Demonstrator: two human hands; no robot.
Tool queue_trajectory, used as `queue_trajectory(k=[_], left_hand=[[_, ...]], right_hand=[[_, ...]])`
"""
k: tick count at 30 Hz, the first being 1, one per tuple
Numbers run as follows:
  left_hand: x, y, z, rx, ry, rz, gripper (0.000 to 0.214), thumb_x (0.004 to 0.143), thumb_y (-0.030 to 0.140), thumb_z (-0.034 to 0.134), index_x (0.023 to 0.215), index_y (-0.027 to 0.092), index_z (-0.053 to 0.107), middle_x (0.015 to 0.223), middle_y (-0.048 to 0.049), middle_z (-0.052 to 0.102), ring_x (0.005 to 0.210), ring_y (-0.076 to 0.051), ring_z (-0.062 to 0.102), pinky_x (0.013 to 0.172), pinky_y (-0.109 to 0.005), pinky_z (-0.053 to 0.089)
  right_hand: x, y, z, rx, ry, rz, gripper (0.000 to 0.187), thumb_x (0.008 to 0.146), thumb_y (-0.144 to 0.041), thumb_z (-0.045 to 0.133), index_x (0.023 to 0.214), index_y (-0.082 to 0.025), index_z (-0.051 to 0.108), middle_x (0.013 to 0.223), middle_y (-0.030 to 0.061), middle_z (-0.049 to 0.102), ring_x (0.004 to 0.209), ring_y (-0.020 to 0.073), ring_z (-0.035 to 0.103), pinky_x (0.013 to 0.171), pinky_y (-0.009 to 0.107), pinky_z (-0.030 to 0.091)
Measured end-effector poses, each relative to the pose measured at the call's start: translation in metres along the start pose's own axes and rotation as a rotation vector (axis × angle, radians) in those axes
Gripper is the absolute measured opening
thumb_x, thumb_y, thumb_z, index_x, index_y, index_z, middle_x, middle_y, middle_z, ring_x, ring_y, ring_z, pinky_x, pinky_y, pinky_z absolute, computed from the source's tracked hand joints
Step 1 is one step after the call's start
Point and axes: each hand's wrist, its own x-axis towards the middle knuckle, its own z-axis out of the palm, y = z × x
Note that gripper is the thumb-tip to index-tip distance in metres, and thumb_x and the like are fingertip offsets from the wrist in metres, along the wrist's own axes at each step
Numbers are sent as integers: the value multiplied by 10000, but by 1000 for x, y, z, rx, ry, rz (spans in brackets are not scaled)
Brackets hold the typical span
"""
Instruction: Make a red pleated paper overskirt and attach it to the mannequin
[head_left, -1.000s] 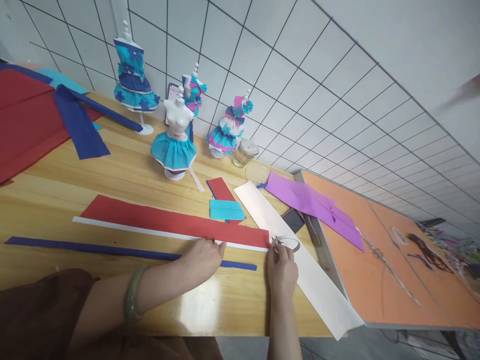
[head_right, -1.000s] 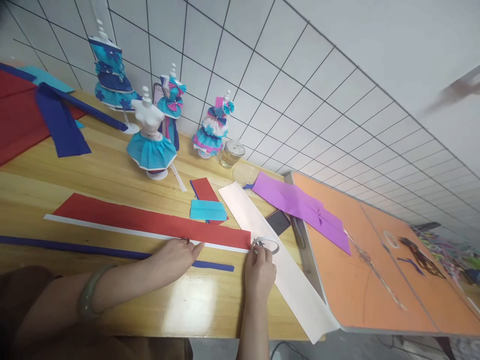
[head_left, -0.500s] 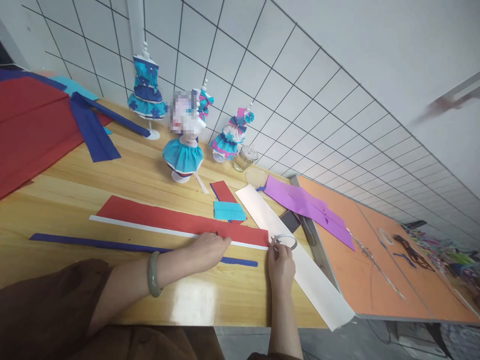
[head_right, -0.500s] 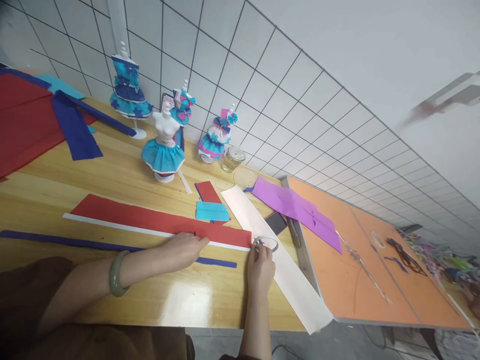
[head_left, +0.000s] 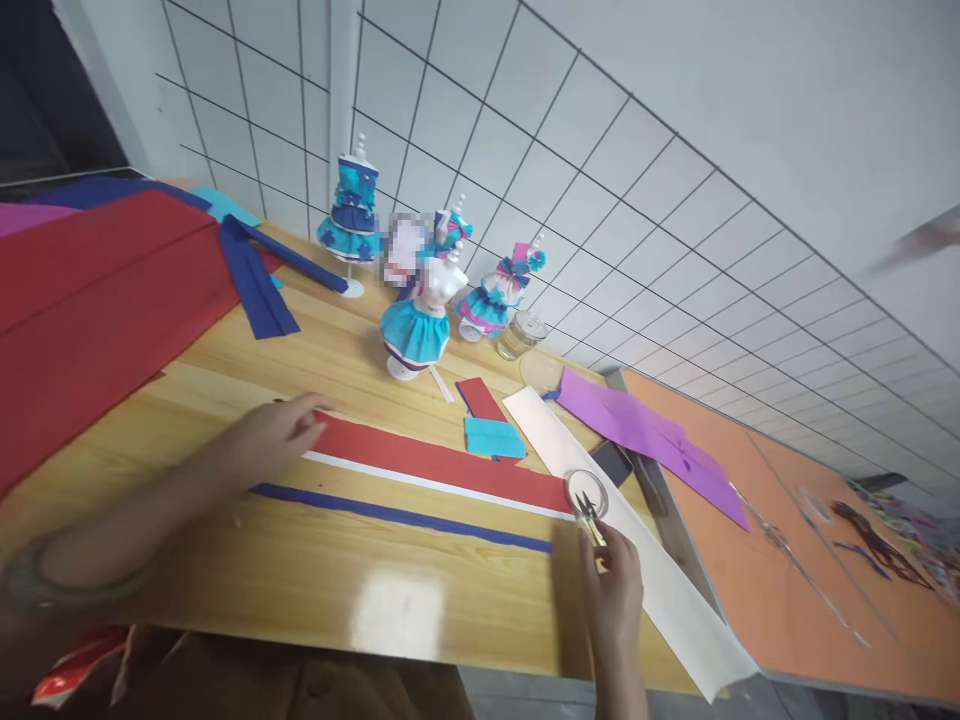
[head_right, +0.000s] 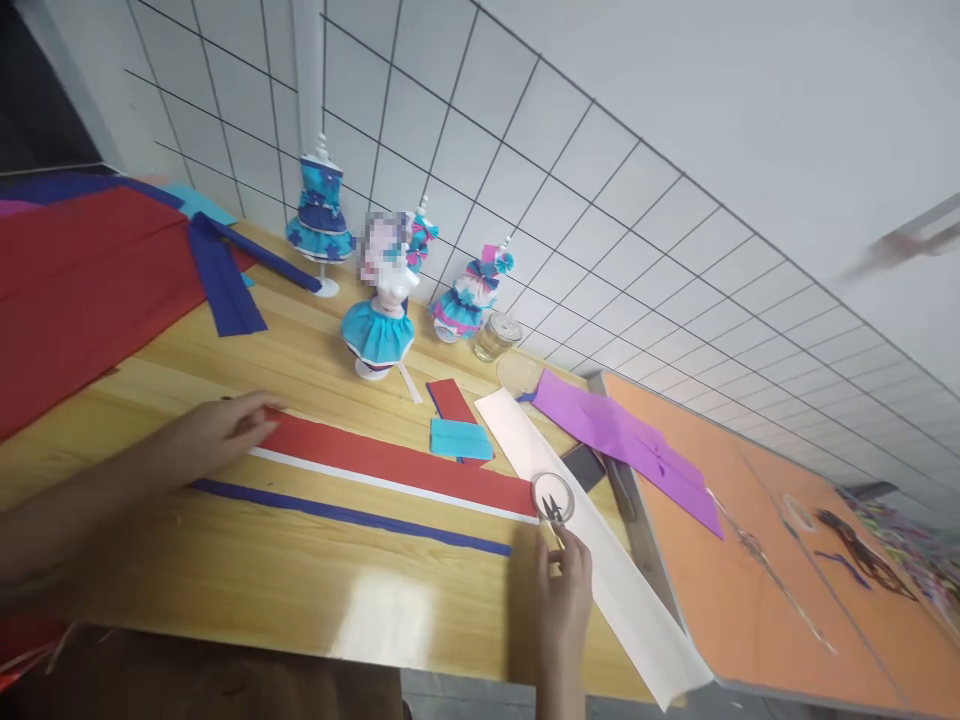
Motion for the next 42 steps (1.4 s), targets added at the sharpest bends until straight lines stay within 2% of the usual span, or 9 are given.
queue_trajectory(k=[2,5,10,16,22,28,33,37,42], left_hand=[[-14,-25,-21,22,100,-79,364,882,370,332,1119,172,524,934,-10,647,892,-173,584,767,-230,403],[-30,-52,-36,72,141,-153,364,889,337,323,1101,139,543,1065,-48,650,985,-196,580,837,-254,404],[-42,-78,-28,135,134,-49,388,908,317,289,1059,119,587,1121,-102,638,1040,-222,566,895,-300,403],[-47,-85,-24,133,136,87,367,909,290,292,1007,184,630,999,-70,656,942,-197,588,833,-293,433],[-40,-96,-32,78,90,63,360,874,308,349,1043,183,642,1071,-70,665,1007,-198,586,870,-292,437],[-24,-92,-50,53,-88,-30,416,843,357,383,1128,173,624,1092,-85,685,982,-203,628,824,-281,459],[-5,-91,-60,56,-156,20,390,826,377,384,1048,202,653,1044,-59,704,901,-188,647,763,-248,459],[4,-93,-59,-29,-93,-16,416,841,414,357,1052,193,640,998,-48,712,778,-164,653,696,-231,458],[4,-97,-53,35,-9,8,436,856,415,340,1062,167,634,1130,-77,677,1023,-201,612,858,-249,422]], right_hand=[[-13,-18,3,31,-24,-71,424,846,-507,497,1020,-136,608,937,133,608,639,180,568,562,319,485],[-37,-60,15,100,-164,-219,318,887,-425,482,1034,-167,597,987,132,624,725,204,609,645,358,525],[-74,-147,44,121,-272,-556,295,898,-325,502,1153,-193,570,1181,137,619,1107,284,572,925,486,473],[-87,-210,79,77,-352,-861,522,901,-289,491,1375,-102,379,1329,185,529,1247,309,482,984,550,430],[-89,-249,98,31,-447,-950,485,903,-310,483,1280,-6,502,1306,235,531,1251,328,472,1014,533,416],[-96,-284,112,108,-495,-952,511,915,-363,456,1275,-7,526,1331,218,514,1278,322,440,1058,505,374],[-99,-309,126,127,-543,-977,554,920,-416,439,1314,-29,487,1368,207,479,1319,310,383,1084,517,320],[-104,-323,132,111,-569,-979,610,920,-455,424,1358,-31,426,1398,207,442,1344,313,337,1099,525,276],[-104,-331,126,59,-627,-996,665,922,-509,381,1397,-44,357,1439,186,396,1381,301,260,1117,517,222]])
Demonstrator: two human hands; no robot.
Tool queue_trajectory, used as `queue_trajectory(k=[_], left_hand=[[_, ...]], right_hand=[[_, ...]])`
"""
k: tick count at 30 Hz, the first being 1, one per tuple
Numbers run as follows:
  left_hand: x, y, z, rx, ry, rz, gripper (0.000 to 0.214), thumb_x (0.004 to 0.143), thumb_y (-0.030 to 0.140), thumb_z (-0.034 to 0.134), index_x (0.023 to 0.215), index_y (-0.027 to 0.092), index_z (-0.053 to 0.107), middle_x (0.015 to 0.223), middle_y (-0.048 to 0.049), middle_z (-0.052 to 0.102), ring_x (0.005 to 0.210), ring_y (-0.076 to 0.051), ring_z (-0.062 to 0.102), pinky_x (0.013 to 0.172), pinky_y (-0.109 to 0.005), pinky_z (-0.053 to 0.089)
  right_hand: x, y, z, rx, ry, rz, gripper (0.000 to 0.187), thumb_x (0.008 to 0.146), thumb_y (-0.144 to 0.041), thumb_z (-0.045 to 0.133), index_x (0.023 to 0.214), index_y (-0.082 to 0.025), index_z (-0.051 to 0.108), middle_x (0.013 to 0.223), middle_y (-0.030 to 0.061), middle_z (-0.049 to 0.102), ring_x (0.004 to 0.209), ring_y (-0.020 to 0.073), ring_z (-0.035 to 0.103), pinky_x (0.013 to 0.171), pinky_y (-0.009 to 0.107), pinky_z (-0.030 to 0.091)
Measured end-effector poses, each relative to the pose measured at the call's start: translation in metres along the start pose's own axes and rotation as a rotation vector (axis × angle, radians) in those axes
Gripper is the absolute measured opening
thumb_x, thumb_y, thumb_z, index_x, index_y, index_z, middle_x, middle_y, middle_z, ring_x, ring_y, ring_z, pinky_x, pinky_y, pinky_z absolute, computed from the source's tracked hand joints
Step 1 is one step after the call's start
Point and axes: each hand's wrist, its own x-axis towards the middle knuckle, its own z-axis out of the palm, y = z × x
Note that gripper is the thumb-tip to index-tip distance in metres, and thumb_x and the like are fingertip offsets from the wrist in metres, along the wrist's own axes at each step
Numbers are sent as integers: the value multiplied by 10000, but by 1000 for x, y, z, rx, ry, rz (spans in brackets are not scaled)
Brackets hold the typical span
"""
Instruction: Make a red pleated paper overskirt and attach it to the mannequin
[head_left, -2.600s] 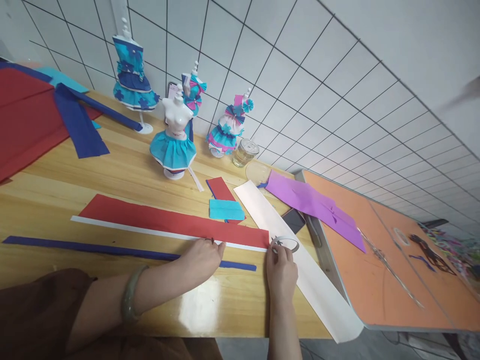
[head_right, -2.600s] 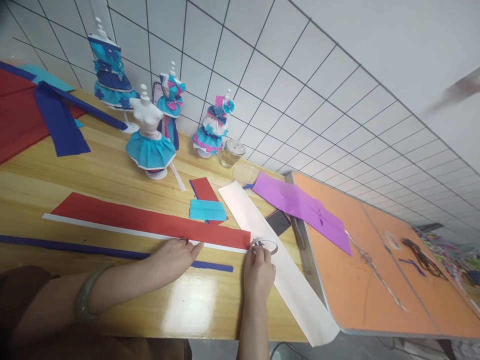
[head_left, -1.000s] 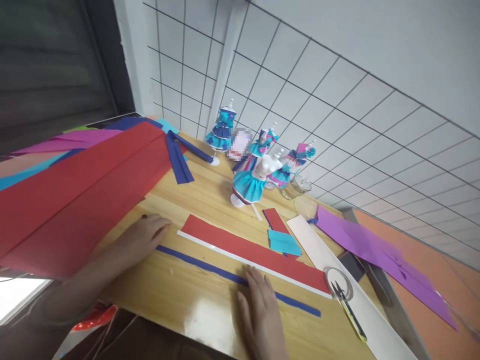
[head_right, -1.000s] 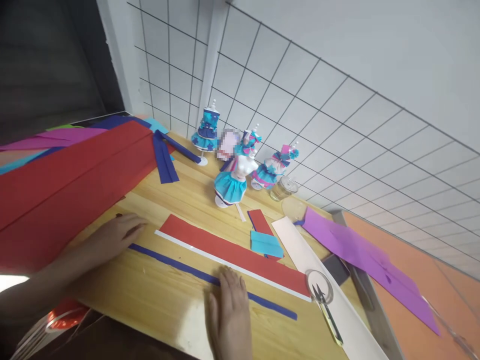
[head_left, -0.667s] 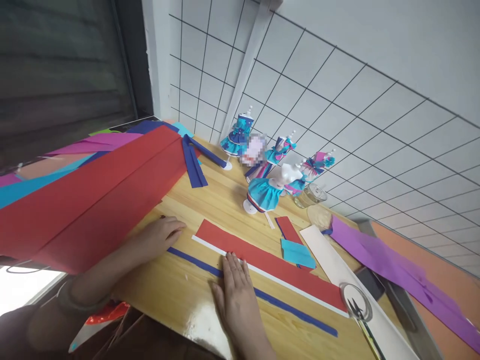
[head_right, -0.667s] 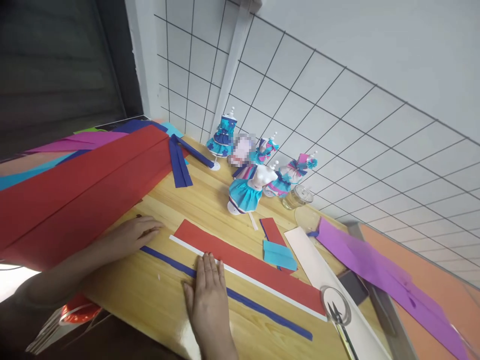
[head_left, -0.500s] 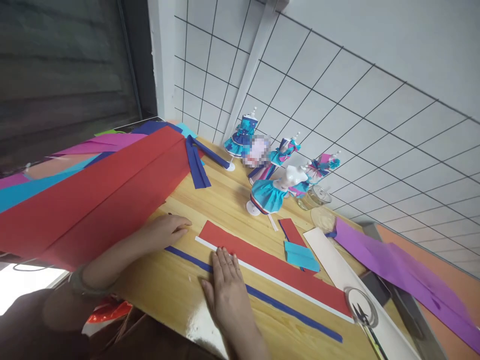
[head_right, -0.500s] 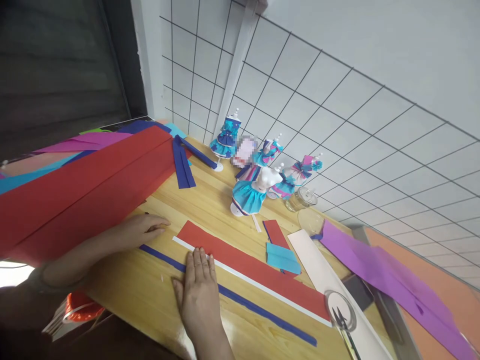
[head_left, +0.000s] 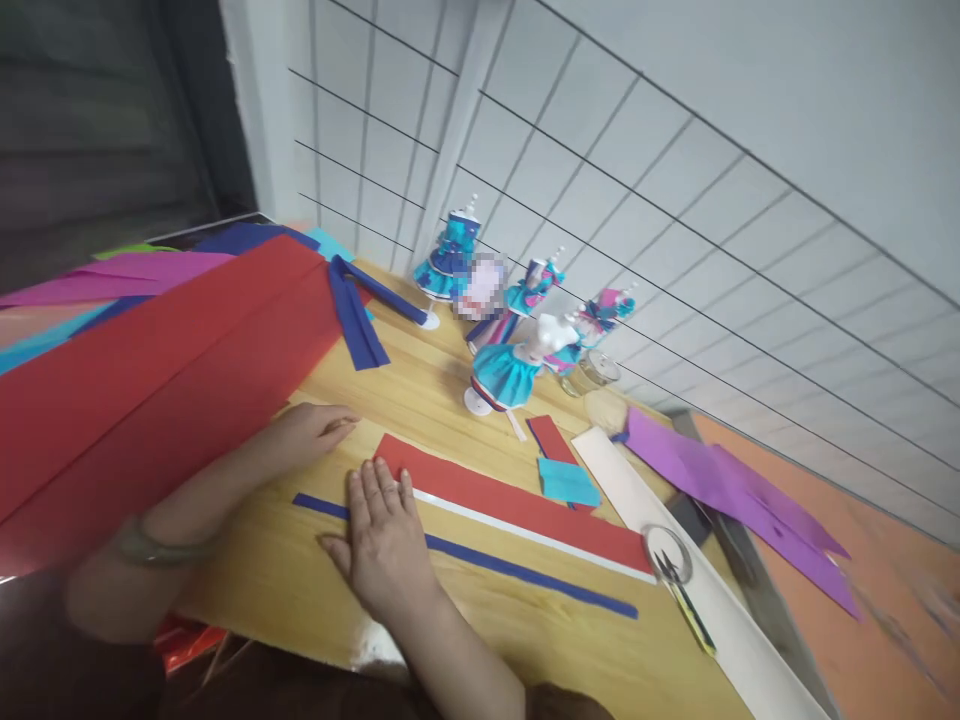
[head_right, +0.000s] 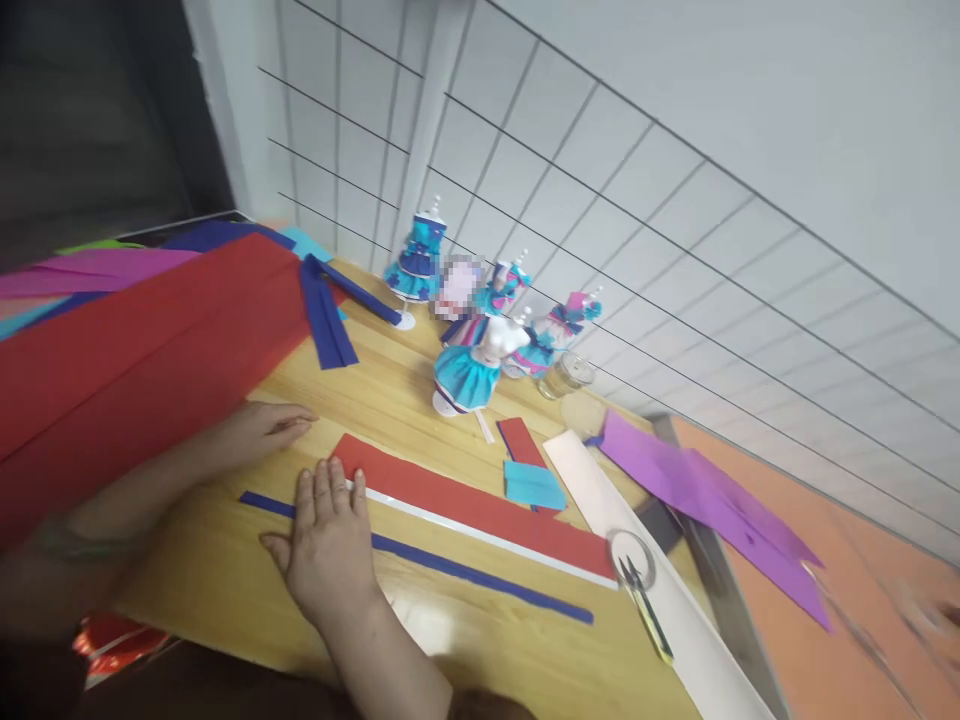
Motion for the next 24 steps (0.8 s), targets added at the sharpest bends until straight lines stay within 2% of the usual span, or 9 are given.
queue_trajectory(k=[2,4,11,18,24], left_hand=[[0,-2,3,27,6,9,474,881,407,307,1123,126,602,1183,-102,650,1084,-210,584,903,-262,397],[2,-3,6,88,-4,9,477,893,411,293,1136,133,595,1179,-85,654,1084,-214,580,901,-272,391],[6,-3,14,212,7,-35,457,889,401,286,1139,185,601,1189,-12,653,1069,-188,592,890,-258,385],[10,-13,14,224,-70,-53,534,864,440,232,1202,211,576,1276,-24,599,1125,-222,579,916,-302,400],[11,-17,17,229,-49,-36,515,855,438,259,1177,225,600,1263,-3,609,1125,-226,579,890,-311,418]], right_hand=[[0,1,-4,-16,-12,-2,656,931,-511,351,1411,-64,331,1454,156,387,1395,280,227,1129,503,193],[1,4,-7,-44,-21,-3,638,942,-501,324,1413,-70,323,1457,139,389,1398,265,218,1135,488,174],[2,3,-11,-104,-14,-2,643,952,-505,277,1411,-55,306,1460,154,376,1396,263,211,1134,485,157],[-4,9,-25,27,-12,-35,648,930,-570,276,1417,-145,323,1449,64,418,1411,237,165,1139,495,134],[-20,16,-38,114,3,26,629,939,-526,328,1420,-121,326,1449,61,420,1423,235,117,1151,482,92]])
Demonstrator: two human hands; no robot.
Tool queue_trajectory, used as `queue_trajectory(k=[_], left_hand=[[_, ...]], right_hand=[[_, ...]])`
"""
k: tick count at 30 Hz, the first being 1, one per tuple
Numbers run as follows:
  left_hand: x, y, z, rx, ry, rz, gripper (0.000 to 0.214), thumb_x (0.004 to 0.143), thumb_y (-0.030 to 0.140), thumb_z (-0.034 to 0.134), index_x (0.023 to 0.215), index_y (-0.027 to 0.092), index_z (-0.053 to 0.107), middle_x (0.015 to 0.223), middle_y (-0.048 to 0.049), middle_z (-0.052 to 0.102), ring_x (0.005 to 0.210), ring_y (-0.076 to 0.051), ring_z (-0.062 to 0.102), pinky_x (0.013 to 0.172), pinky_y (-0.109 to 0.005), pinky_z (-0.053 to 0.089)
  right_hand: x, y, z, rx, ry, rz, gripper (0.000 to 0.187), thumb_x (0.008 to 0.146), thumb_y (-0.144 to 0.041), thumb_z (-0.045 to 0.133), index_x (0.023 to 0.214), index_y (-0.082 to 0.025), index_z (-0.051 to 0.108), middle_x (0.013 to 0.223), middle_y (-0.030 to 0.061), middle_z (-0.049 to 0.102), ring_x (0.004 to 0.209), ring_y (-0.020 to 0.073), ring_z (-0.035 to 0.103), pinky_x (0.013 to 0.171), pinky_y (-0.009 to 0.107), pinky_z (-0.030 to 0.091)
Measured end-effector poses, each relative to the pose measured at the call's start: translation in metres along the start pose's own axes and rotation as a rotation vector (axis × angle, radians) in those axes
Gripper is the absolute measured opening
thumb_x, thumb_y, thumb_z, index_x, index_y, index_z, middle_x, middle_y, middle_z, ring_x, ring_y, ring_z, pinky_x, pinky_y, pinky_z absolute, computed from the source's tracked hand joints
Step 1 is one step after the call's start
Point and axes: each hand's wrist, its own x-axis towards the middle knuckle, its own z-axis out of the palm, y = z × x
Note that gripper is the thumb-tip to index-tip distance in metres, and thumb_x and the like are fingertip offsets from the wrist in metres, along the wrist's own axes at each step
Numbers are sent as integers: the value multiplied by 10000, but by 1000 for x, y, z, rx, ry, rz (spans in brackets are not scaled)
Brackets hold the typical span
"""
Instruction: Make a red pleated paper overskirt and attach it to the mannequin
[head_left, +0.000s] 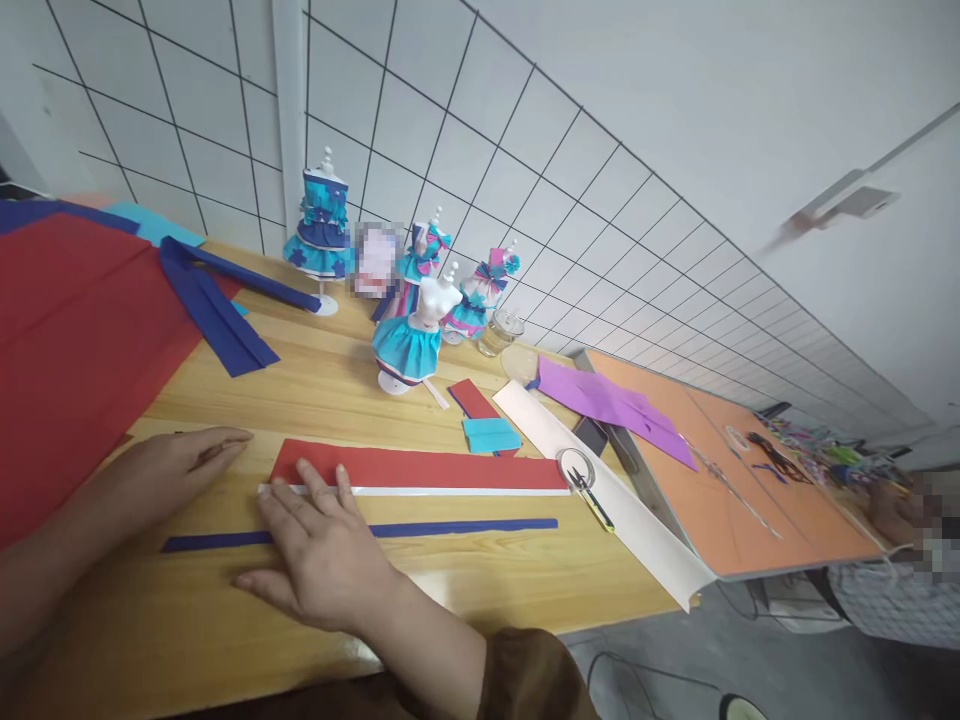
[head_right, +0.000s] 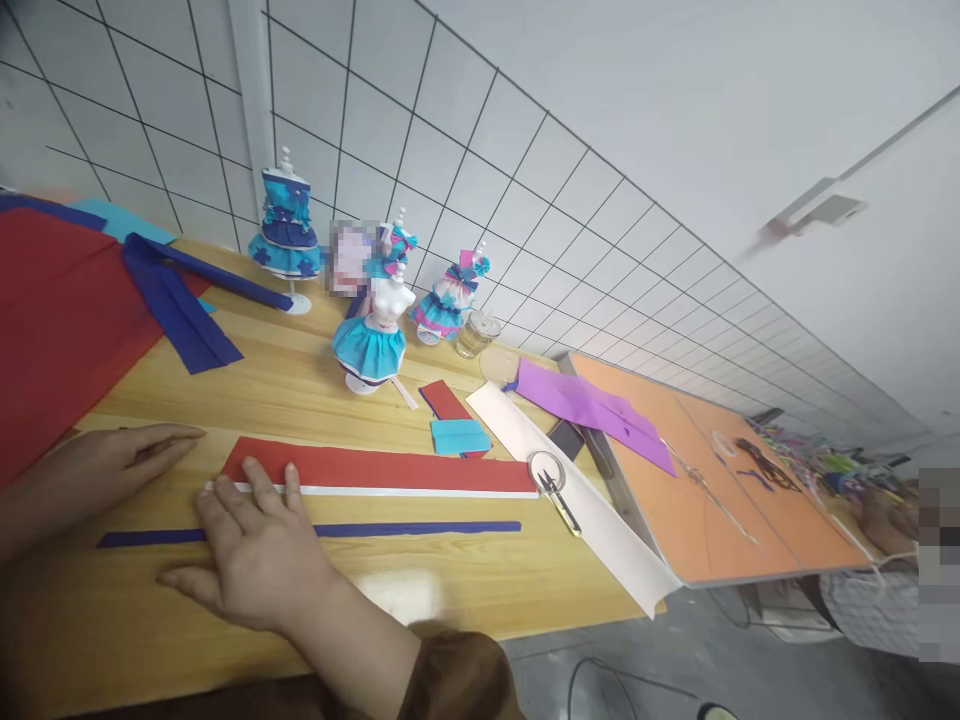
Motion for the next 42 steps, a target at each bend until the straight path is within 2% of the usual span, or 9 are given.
queue_trajectory(k=[5,10,15,20,23,28,32,37,42], left_hand=[[-4,9,-6,85,22,-45,492,887,483,247,1169,281,595,1216,49,638,1087,-214,596,886,-309,405],[-9,17,-13,86,21,-29,462,894,452,249,1147,285,598,1197,70,648,1074,-177,597,865,-261,403],[-7,12,-8,71,31,-23,444,889,458,274,1132,290,605,1186,66,655,1057,-181,608,848,-260,417],[-5,12,-6,36,41,-2,434,890,442,292,1126,266,610,1194,32,654,1075,-208,601,869,-295,426],[-4,13,0,-18,93,27,428,888,425,309,1102,228,623,1187,-3,659,1071,-217,601,878,-305,435],[-2,14,9,-122,231,143,392,878,391,344,963,195,672,1064,-61,701,985,-214,625,849,-289,450],[-4,16,4,-150,286,168,362,885,324,340,883,183,673,934,-62,702,884,-190,623,796,-284,446],[-8,16,-2,-195,305,147,328,885,295,356,853,194,666,860,-36,682,811,-158,609,731,-255,446],[-9,13,2,-263,331,171,315,894,296,365,955,183,653,969,-55,691,911,-168,618,813,-281,462]], right_hand=[[-37,20,-7,40,59,63,594,918,-476,427,1383,-109,388,1459,81,399,1417,250,151,1148,491,142],[-96,53,-16,-29,187,224,452,910,-242,474,1341,-114,435,1380,109,499,1376,263,278,1106,536,263],[-161,93,-31,-77,366,429,305,913,-151,450,1192,-178,571,1133,106,659,1100,226,572,916,424,493],[-184,117,-37,-114,371,506,284,902,-99,439,1115,-179,609,1026,106,673,966,226,612,809,398,519],[-162,110,-35,-83,386,430,250,893,-103,470,1090,-180,602,969,101,673,904,227,610,763,382,514],[-92,75,-21,26,316,239,188,901,-112,465,984,-186,617,873,76,665,800,210,590,717,355,500],[-39,50,-11,82,220,99,189,893,-130,486,992,-176,641,857,75,665,771,207,592,712,340,501],[21,35,-6,135,42,53,225,908,-147,465,1003,-180,666,863,70,657,789,188,631,713,284,505],[57,28,11,139,8,32,225,888,-153,486,1020,-195,662,908,68,658,809,184,651,706,256,510]])
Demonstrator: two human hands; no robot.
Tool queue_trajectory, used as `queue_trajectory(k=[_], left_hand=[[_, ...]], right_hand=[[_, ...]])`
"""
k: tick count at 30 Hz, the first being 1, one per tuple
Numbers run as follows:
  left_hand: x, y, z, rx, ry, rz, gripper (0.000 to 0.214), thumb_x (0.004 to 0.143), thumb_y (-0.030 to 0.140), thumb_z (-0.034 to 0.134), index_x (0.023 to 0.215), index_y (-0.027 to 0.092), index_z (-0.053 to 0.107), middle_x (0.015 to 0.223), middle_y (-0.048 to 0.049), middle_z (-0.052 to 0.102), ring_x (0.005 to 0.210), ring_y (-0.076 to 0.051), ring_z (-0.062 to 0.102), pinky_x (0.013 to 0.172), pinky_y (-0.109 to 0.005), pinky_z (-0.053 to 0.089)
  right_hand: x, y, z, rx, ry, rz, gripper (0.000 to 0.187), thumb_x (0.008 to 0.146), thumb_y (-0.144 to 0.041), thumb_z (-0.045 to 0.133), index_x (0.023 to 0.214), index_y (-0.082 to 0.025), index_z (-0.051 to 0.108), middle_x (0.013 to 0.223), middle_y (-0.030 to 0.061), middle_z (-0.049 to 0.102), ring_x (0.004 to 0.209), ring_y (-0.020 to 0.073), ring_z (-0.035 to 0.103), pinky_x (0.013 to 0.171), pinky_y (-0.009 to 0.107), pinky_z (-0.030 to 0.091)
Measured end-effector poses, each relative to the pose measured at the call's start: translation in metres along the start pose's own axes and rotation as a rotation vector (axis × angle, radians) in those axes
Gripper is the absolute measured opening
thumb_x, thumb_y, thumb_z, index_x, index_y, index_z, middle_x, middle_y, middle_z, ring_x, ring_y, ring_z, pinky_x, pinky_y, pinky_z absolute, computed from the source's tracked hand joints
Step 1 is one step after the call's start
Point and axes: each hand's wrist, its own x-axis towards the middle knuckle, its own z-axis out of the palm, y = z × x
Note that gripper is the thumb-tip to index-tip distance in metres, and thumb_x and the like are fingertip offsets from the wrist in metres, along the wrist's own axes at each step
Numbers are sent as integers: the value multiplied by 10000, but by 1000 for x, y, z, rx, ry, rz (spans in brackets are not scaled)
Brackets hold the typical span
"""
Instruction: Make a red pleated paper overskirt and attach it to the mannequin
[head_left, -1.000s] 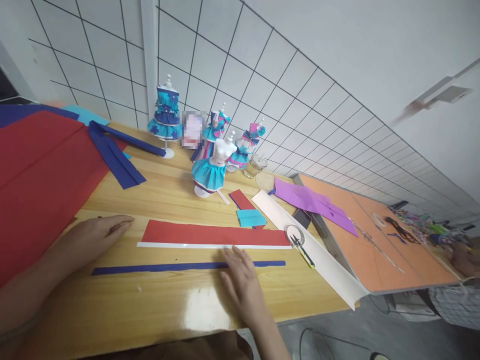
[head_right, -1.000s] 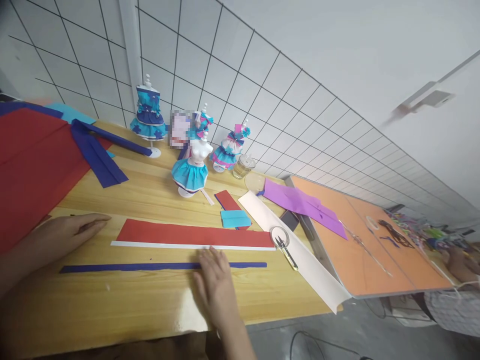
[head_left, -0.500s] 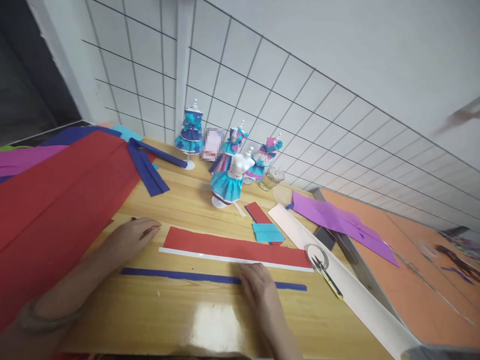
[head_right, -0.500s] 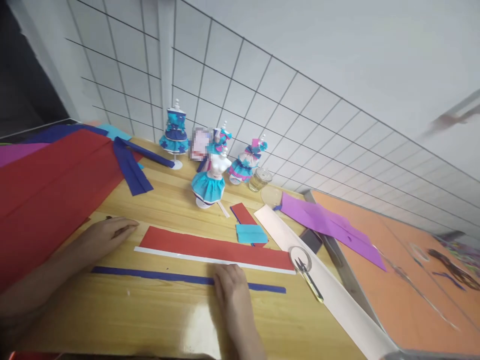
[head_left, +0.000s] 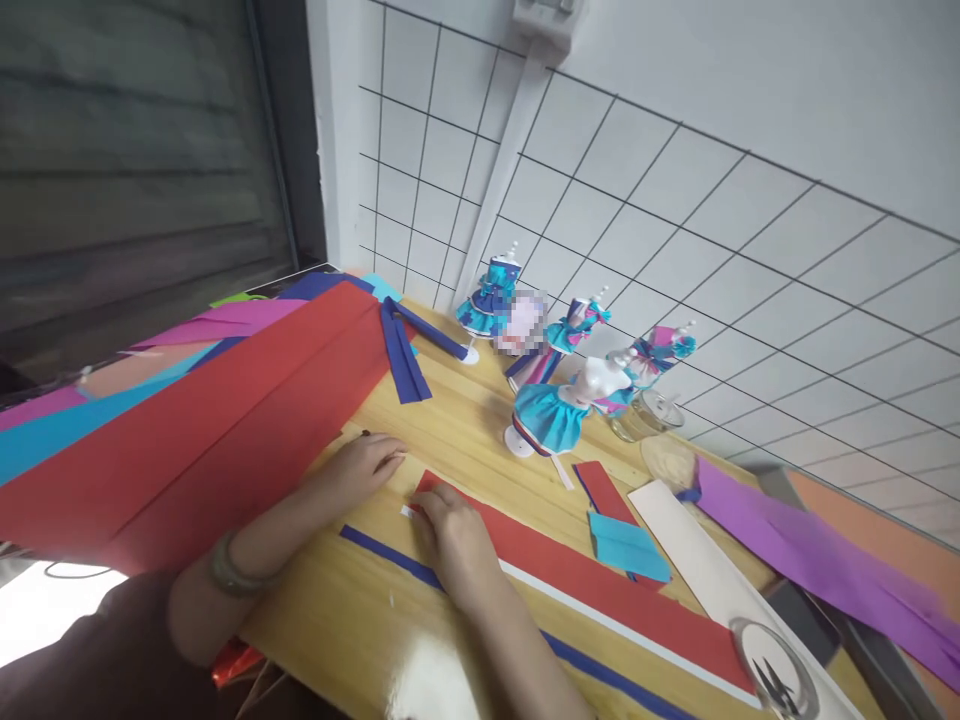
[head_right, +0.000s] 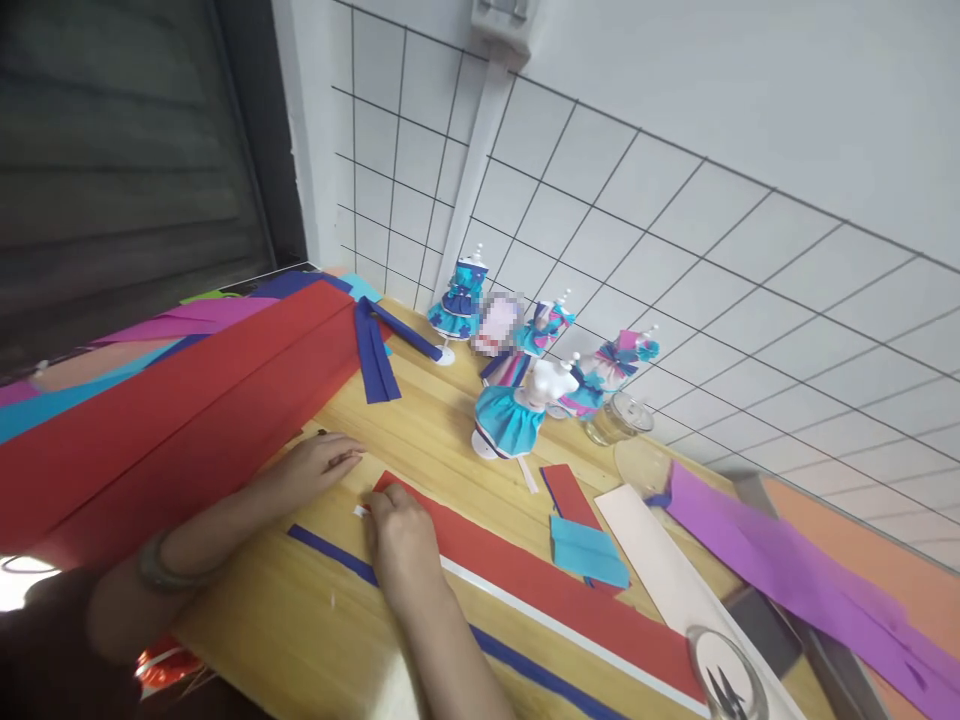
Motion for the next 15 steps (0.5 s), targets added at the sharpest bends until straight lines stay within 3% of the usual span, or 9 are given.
queue_trajectory(k=[6,11,15], left_hand=[[-3,2,1,-37,0,-16,287,895,268,392,1030,192,634,1031,-50,688,961,-170,612,845,-290,461],[-5,7,-3,15,-11,31,270,904,222,382,980,208,640,982,-32,687,926,-163,601,817,-283,438],[-5,10,-6,22,-27,20,261,904,216,391,983,198,640,970,-33,683,918,-160,595,819,-284,430]], right_hand=[[7,0,16,13,-17,38,201,845,-149,535,990,-202,663,852,59,634,763,182,641,676,255,497],[6,-3,13,94,-12,44,197,876,-134,466,803,-190,640,792,48,609,730,169,607,652,247,469],[5,-1,14,131,2,61,136,850,-138,514,902,-193,626,864,51,628,787,177,613,694,257,475]])
